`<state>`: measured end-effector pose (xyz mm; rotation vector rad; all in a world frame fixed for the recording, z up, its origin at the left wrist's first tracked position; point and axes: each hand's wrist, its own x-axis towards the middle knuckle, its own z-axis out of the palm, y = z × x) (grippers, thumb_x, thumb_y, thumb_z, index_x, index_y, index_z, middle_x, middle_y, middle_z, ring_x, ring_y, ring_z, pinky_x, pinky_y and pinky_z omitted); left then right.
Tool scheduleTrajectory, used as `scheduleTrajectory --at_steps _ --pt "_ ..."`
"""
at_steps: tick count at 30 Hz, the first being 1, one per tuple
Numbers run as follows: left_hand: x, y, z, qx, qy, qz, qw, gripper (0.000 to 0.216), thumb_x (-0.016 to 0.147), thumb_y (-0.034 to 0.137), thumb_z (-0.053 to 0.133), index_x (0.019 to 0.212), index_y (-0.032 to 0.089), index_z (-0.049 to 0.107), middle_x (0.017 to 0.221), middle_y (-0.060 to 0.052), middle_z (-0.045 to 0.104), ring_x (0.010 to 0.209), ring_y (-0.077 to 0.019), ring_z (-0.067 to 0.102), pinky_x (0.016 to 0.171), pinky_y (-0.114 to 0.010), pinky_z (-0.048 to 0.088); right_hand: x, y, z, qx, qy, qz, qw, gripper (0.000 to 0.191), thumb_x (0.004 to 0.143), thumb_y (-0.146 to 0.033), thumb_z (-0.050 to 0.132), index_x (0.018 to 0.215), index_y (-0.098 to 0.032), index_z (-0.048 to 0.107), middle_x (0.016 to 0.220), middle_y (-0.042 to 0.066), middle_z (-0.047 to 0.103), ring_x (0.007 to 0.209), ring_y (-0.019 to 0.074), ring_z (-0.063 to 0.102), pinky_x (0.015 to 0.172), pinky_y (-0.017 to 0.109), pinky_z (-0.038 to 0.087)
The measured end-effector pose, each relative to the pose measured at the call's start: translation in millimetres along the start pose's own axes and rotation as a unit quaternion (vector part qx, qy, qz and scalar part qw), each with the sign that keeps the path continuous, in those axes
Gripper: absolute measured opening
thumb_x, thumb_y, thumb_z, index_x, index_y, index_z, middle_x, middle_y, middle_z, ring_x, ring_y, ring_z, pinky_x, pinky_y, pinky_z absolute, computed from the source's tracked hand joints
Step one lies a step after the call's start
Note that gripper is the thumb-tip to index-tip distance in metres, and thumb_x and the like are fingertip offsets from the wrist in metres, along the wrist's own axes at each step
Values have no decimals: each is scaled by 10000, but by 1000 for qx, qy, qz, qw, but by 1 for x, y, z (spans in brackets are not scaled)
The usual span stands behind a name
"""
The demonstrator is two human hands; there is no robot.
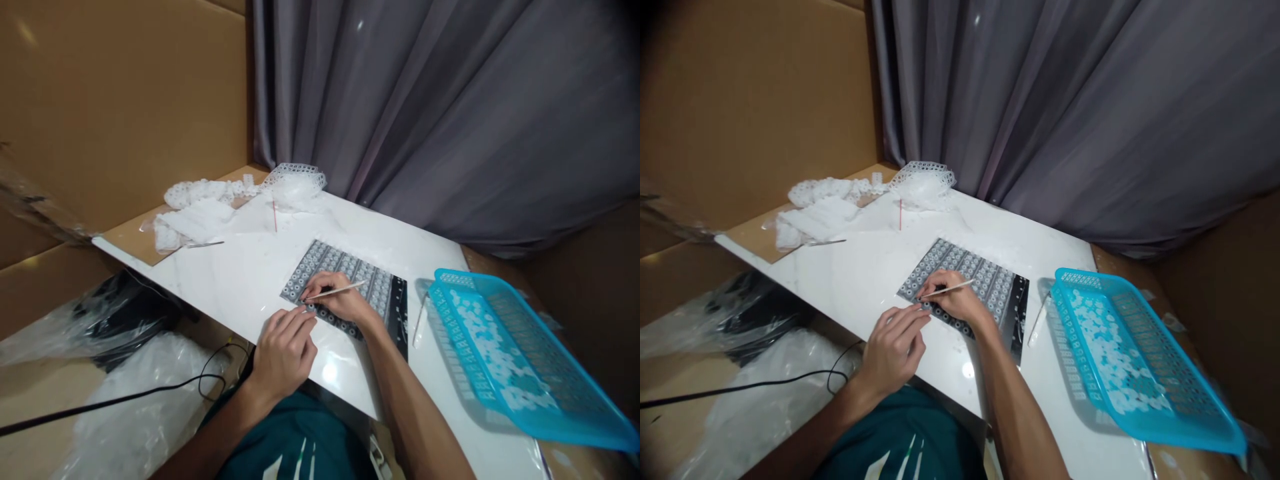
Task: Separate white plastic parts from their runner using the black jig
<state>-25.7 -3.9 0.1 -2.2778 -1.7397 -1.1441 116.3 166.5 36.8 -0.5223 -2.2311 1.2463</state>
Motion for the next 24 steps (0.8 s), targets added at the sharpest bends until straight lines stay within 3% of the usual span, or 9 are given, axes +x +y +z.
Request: scheduleTrajectory --at_steps 7,11,14,19,24 --pt "1 -1 0 -4 -14 0 1000 382 964 87 551 1288 209 712 1300 -84 772 1311 -321 674 1083 -530 478 5 -3 12 13 17 15 1000 284 909 -295 849 682 -230 690 870 56 829 892 245 755 929 414 552" --pt "1 -1 0 -5 -20 -3 1000 377 969 81 546 1280 213 714 1299 -79 773 1323 -330 661 1078 -534 465 7 -1 17 95 95 48 990 232 888 -258 828 712 -220 681 926 67 827 906 243 770 831 365 582" --pt "1 0 -1 -5 -20 -6 1000 382 974 73 537 1281 215 714 1318 -75 766 1334 -328 651 1081 -530 456 5 1 8 94 171 76 978 183 874 -292 830 759 -220 708 962 71 833 938 249 777 847 355 593" --pt "0 1 -2 -7 -33 -20 999 371 991 80 539 1290 217 712 1348 -69 754 1335 -314 643 1105 -524 435 -2 4 -19 -21 275 106 955 184 886 -378 799 797 -230 736 819 34 799 799 223 727 759 323 548" --pt "0 1 -2 -13 -27 -19 999 371 991 71 537 1281 220 715 1346 -54 758 1347 -302 636 1115 -521 422 -7 7 -28 -3 296 121 948 209 904 -391 751 789 -227 690 634 -4 711 610 198 676 614 294 495"
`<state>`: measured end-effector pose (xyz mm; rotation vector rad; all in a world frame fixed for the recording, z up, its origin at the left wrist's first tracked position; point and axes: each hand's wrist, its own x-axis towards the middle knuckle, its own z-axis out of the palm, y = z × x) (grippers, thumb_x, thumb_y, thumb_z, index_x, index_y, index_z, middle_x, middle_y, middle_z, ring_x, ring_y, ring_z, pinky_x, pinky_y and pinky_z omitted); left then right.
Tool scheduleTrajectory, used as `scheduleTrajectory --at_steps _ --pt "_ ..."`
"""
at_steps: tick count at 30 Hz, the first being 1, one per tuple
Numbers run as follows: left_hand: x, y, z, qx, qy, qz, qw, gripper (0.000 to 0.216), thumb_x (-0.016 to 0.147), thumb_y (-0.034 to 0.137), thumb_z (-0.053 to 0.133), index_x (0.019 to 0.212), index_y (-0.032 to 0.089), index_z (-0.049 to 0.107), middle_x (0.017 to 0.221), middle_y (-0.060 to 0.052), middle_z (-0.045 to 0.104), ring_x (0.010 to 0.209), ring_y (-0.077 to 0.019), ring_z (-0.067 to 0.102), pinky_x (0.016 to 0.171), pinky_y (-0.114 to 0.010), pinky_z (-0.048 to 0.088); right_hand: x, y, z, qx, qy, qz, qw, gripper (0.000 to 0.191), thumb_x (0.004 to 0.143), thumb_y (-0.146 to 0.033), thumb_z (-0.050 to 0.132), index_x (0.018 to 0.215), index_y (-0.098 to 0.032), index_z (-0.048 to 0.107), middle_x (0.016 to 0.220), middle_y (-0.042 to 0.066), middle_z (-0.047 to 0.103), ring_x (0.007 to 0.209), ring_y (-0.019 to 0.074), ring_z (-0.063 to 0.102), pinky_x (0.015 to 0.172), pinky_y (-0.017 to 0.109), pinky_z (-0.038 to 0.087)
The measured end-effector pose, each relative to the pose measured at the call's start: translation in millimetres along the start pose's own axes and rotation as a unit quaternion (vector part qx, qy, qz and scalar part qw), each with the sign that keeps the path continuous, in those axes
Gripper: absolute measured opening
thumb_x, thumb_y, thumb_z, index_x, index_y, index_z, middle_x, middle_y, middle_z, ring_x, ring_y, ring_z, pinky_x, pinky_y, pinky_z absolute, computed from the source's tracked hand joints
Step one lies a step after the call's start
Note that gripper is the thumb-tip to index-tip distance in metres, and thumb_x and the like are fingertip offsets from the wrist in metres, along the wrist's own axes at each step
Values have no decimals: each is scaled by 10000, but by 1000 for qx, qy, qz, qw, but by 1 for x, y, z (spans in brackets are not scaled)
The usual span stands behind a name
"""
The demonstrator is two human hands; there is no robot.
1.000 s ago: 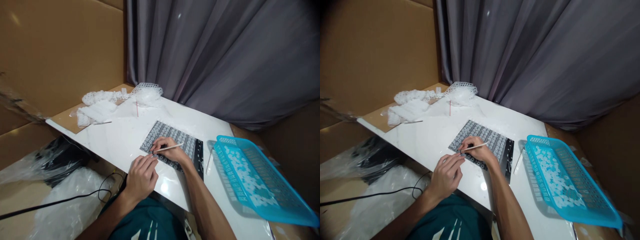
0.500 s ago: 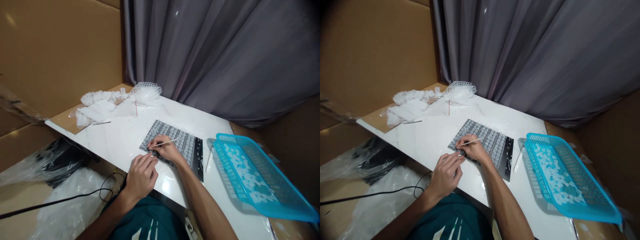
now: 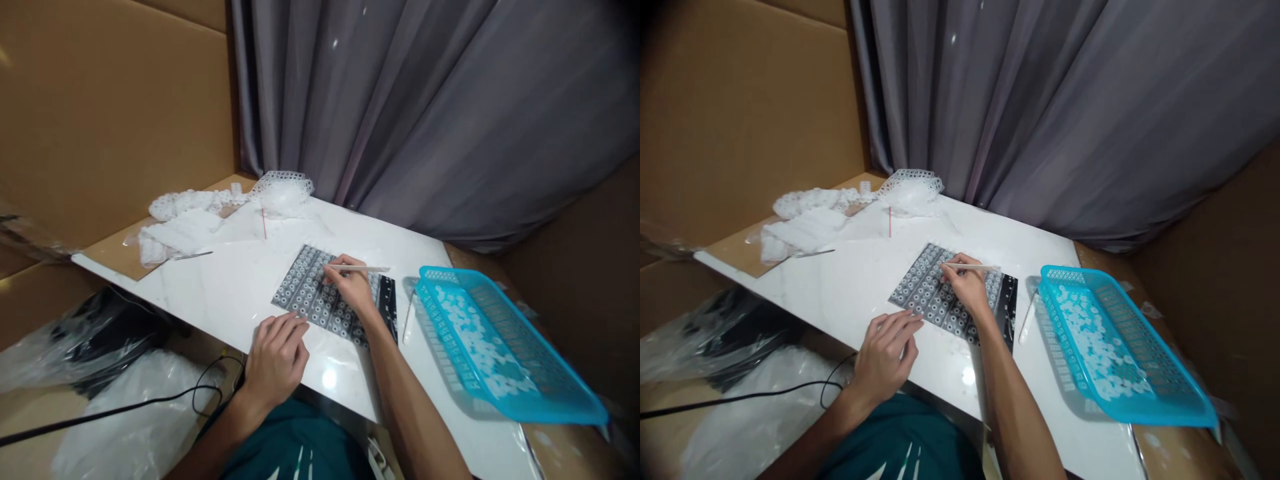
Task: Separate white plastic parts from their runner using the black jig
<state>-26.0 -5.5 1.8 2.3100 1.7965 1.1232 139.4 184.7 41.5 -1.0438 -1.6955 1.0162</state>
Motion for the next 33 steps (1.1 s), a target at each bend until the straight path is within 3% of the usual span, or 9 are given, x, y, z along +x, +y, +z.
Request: scheduleTrajectory --at_steps 4,11,16,19,24,29,33 --pt "1 1 -1 3 2 2 1000 383 978 64 543 1281 216 721 1337 -60 762 1340 -299 644 1110 -517 432 2 6 -1 -16 20 12 1000 246 863 -383 750 714 -233 624 495 -75 493 466 141 470 500 264 341" --pt "1 0 0 15 13 7 1000 391 968 69 553 1274 227 737 1325 -67 770 1321 -307 663 1094 -508 455 4 14 -3 4 56 4 998 213 749 -241 731 637 -233 550 532 -77 485 518 120 405 520 256 294" --pt "1 0 0 14 12 8 1000 387 974 71 549 1278 222 735 1321 -69 771 1315 -310 663 1101 -517 443 6 19 -6 76 88 39 992 218 830 -353 727 698 -253 585 513 -57 596 488 160 548 540 273 402" --pt "1 1 -1 9 11 4 1000 387 986 68 534 1285 222 725 1331 -62 767 1325 -309 654 1101 -517 435 9 22 -9 89 97 27 991 169 818 -348 737 728 -250 632 606 -24 695 593 184 645 640 288 486" --pt "0 1 0 8 9 -2 1000 373 994 78 537 1281 230 721 1338 -56 763 1320 -311 652 1097 -519 433 12 25 -12 74 97 27 992 104 798 -337 745 753 -247 719 729 3 763 717 197 685 713 296 520" --pt "0 -1 2 5 6 -4 1000 374 993 72 537 1284 226 716 1345 -56 759 1324 -306 647 1102 -522 424 13 26 -11 110 74 29 991 69 763 -298 782 736 -240 755 1068 63 843 1057 258 762 977 369 555" --pt "-1 -1 3 5 8 -2 1000 374 988 70 540 1279 225 716 1335 -52 764 1317 -301 651 1099 -521 425 12 25 -9 143 64 45 987 97 738 -291 813 705 -236 740 1016 72 854 1067 276 780 1022 406 569"
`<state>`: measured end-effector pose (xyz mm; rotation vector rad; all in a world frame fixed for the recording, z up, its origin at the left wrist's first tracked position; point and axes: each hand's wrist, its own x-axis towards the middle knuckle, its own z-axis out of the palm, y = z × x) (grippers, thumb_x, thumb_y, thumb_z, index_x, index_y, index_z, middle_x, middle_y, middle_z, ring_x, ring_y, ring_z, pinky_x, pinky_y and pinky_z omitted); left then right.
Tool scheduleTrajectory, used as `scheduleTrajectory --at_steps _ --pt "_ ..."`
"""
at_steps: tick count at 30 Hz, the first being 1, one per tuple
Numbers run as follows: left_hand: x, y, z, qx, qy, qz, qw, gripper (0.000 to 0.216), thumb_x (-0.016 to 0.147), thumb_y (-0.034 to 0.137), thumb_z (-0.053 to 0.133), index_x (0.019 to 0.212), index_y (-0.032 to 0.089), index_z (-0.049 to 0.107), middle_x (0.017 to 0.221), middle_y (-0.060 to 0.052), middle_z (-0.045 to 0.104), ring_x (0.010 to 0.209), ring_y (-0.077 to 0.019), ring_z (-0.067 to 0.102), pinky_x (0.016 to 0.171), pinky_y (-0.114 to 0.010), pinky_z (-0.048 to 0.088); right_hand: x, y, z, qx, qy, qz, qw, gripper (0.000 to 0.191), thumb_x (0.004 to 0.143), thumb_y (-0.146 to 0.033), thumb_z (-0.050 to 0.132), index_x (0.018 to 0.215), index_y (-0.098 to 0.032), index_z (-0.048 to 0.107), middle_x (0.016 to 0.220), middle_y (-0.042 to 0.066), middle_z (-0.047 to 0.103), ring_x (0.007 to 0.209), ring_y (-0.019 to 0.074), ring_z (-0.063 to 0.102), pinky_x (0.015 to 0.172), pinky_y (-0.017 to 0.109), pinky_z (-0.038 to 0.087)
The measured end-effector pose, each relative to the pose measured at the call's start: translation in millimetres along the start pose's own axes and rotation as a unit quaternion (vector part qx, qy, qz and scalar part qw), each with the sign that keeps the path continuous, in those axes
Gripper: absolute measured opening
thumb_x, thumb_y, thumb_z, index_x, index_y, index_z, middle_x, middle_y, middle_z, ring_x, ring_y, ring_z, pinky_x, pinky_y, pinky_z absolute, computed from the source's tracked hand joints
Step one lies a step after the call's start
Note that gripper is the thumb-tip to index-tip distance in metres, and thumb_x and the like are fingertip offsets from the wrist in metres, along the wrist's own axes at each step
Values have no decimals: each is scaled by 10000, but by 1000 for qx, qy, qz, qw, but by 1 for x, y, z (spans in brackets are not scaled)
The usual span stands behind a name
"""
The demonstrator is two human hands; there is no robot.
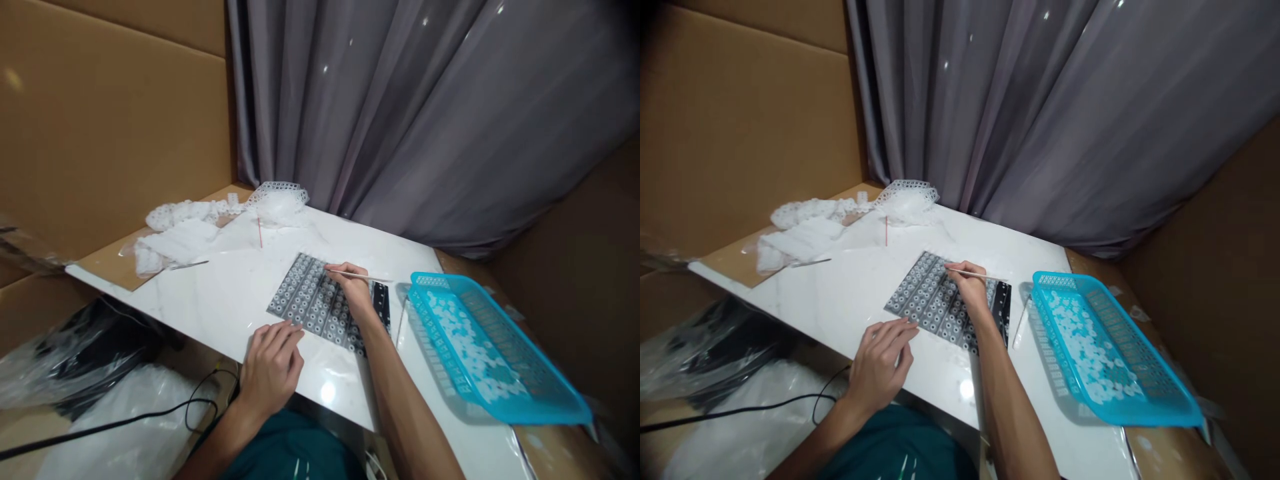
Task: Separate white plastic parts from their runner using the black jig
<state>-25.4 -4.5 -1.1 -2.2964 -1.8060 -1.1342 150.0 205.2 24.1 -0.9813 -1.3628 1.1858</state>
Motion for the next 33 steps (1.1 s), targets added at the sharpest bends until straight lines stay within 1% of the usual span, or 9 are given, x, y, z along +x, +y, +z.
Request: scheduleTrajectory --at_steps 3,5,8,11,16,23,27,31,33 --pt "0 0 0 0 1 -1 1000 367 986 73 542 1269 225 719 1328 -49 768 1310 -302 655 1101 -523 425 -2 0 2 47 6 39 998 135 720 -308 841 729 -230 731 908 66 850 906 265 804 919 408 623" --pt "0 0 -1 0 2 -1 1000 367 986 74 539 1267 225 721 1327 -50 768 1305 -303 658 1101 -524 426 -2 0 2 83 6 70 994 177 717 -334 852 785 -225 730 897 65 847 791 252 802 834 410 648" --pt "0 1 -1 1 4 1 1000 379 985 71 532 1273 227 723 1330 -63 767 1308 -305 660 1095 -524 435 -2 0 2 99 -6 90 991 221 719 -344 855 854 -217 735 921 71 848 769 245 809 818 408 661" --pt "1 1 -2 5 6 3 1000 388 979 63 531 1272 228 726 1327 -68 769 1316 -304 660 1093 -525 441 -1 0 1 82 -23 94 992 231 724 -349 843 873 -204 743 911 76 844 781 243 812 819 397 664" --pt "1 1 -2 9 8 6 1000 385 977 66 539 1268 226 734 1308 -65 777 1304 -301 669 1092 -522 447 -1 -2 0 51 -14 99 994 253 743 -389 832 882 -205 728 848 60 826 668 204 771 673 320 637" --pt "1 0 -1 18 14 9 1000 380 993 77 529 1273 235 732 1313 -67 775 1292 -308 676 1096 -520 439 3 -2 -1 24 -20 57 998 349 784 -511 828 888 -200 707 680 7 731 557 185 700 570 303 609" --pt "-1 -2 1 22 9 13 1000 366 1001 83 527 1269 234 725 1321 -68 770 1290 -307 674 1092 -521 432 6 -3 -1 38 -5 43 998 402 832 -595 765 881 -204 684 772 21 736 566 174 684 617 342 642" --pt "0 -2 1 26 10 16 999 367 995 78 531 1261 240 724 1321 -70 770 1281 -305 679 1083 -515 437 8 -4 -8 57 91 20 994 376 857 -595 721 936 -231 670 693 -32 661 593 185 686 677 356 652" --pt "0 -2 1 28 9 16 999 363 998 76 528 1260 239 719 1324 -64 769 1278 -301 679 1086 -515 434 9 -3 -12 56 113 5 992 354 865 -582 713 950 -242 671 705 -38 658 653 189 710 745 357 653"
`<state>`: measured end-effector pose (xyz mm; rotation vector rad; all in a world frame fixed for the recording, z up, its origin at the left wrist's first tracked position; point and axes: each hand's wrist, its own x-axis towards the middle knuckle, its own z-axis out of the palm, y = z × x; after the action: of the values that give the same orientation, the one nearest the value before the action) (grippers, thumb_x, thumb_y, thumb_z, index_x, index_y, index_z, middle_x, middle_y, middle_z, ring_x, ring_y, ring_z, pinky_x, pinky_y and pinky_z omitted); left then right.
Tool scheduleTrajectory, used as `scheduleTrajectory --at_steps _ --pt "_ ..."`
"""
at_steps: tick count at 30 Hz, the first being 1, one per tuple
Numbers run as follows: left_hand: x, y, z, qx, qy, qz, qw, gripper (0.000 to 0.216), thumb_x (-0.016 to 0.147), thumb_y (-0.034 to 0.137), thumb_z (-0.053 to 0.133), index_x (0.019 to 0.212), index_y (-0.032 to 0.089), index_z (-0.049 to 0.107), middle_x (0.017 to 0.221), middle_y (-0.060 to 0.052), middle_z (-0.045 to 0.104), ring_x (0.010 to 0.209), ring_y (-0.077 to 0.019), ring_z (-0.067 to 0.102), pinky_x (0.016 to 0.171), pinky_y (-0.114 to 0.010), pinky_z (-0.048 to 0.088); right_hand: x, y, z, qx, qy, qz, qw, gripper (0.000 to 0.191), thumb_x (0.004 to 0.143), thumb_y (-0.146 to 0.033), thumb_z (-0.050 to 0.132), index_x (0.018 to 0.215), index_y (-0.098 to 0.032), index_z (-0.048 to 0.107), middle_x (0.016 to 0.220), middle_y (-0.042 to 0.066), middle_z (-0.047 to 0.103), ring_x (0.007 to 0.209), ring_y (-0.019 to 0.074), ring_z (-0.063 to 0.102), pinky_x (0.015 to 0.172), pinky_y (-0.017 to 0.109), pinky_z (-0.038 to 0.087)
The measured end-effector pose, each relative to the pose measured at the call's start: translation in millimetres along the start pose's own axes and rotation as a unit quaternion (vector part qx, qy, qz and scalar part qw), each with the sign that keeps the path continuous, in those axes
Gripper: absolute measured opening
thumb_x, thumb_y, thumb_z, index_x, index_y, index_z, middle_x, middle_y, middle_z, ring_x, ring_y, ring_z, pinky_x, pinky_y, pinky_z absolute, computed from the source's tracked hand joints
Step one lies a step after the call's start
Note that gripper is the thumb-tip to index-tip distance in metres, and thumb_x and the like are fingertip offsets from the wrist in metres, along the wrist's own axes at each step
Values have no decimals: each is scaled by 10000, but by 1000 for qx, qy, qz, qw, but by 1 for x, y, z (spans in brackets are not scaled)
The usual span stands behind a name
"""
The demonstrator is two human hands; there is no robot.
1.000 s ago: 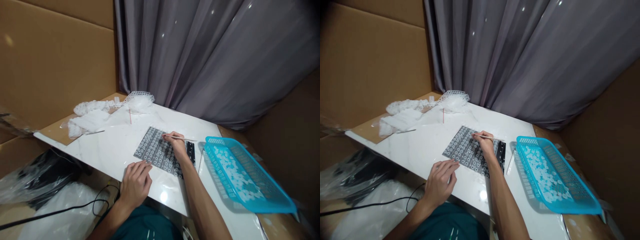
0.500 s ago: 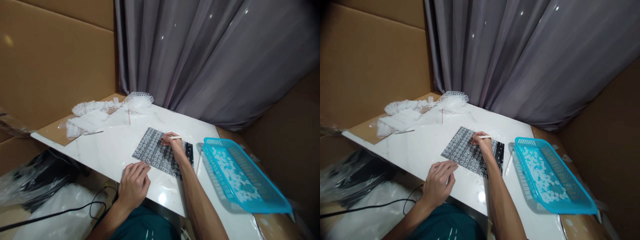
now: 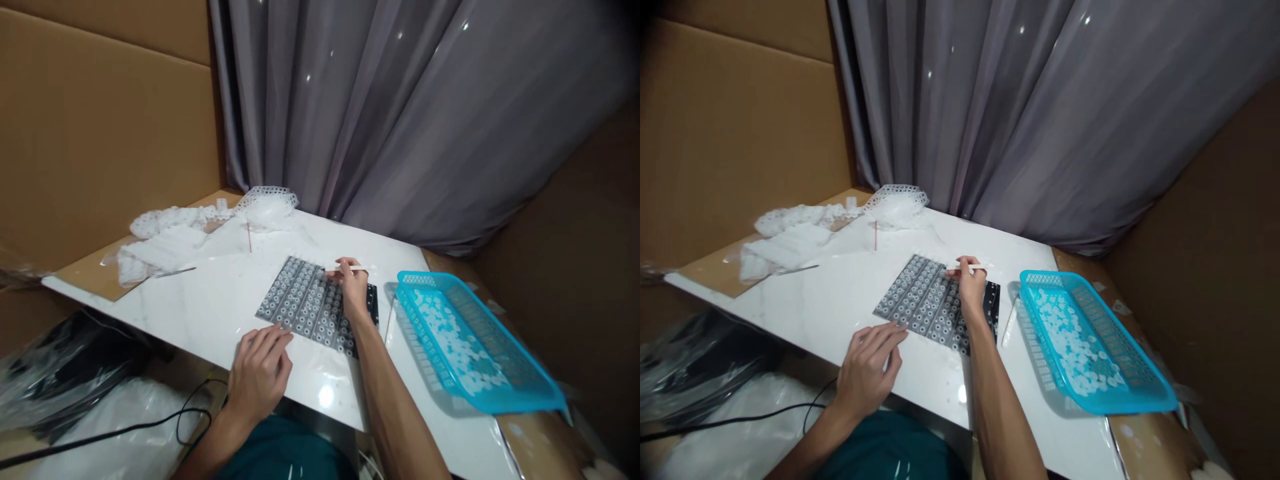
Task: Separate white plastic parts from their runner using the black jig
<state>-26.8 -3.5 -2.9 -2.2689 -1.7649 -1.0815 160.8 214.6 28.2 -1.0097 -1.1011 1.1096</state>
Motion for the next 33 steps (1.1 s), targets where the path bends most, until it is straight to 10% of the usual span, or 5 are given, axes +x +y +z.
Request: scheduleTrajectory --at_steps 5,10,17,25,33 --pt "-1 1 1 1 4 3 1000 352 1004 84 533 1267 236 710 1320 -63 768 1270 -304 680 1089 -529 430 -3 -11 1 -47 -52 -43 997 413 928 -646 661 934 -238 725 812 3 697 790 198 730 822 338 618" --pt "2 -2 -3 -52 12 -11 999 343 1015 77 519 1217 254 734 1288 -51 771 1267 -285 678 1119 -541 444 -9 -77 -4 -75 -9 -164 984 664 1070 -701 410 764 -211 737 820 76 723 838 229 699 815 351 555" --pt "29 -55 -25 -198 -50 -63 977 361 1025 164 532 1312 281 718 1328 -54 725 1267 -244 659 1103 -453 548 -68 -153 -50 -159 -88 -207 961 463 1145 -552 343 947 -278 659 646 -17 529 498 175 515 534 315 396" --pt "69 -96 -36 -140 -205 67 967 316 1027 287 576 1308 283 721 1228 -85 726 1173 -294 666 1011 -432 557 -143 -106 -63 -657 -292 -137 681 65 1018 -341 694 1023 -278 683 1073 31 717 814 216 723 621 295 360" --pt "106 -95 -47 -165 -299 105 934 176 992 262 594 1089 284 739 1076 -66 739 1009 -270 702 883 -362 522 -142 -80 -53 -739 -346 -198 543 133 1034 -165 574 1145 -219 623 1117 65 716 706 199 723 565 305 314"
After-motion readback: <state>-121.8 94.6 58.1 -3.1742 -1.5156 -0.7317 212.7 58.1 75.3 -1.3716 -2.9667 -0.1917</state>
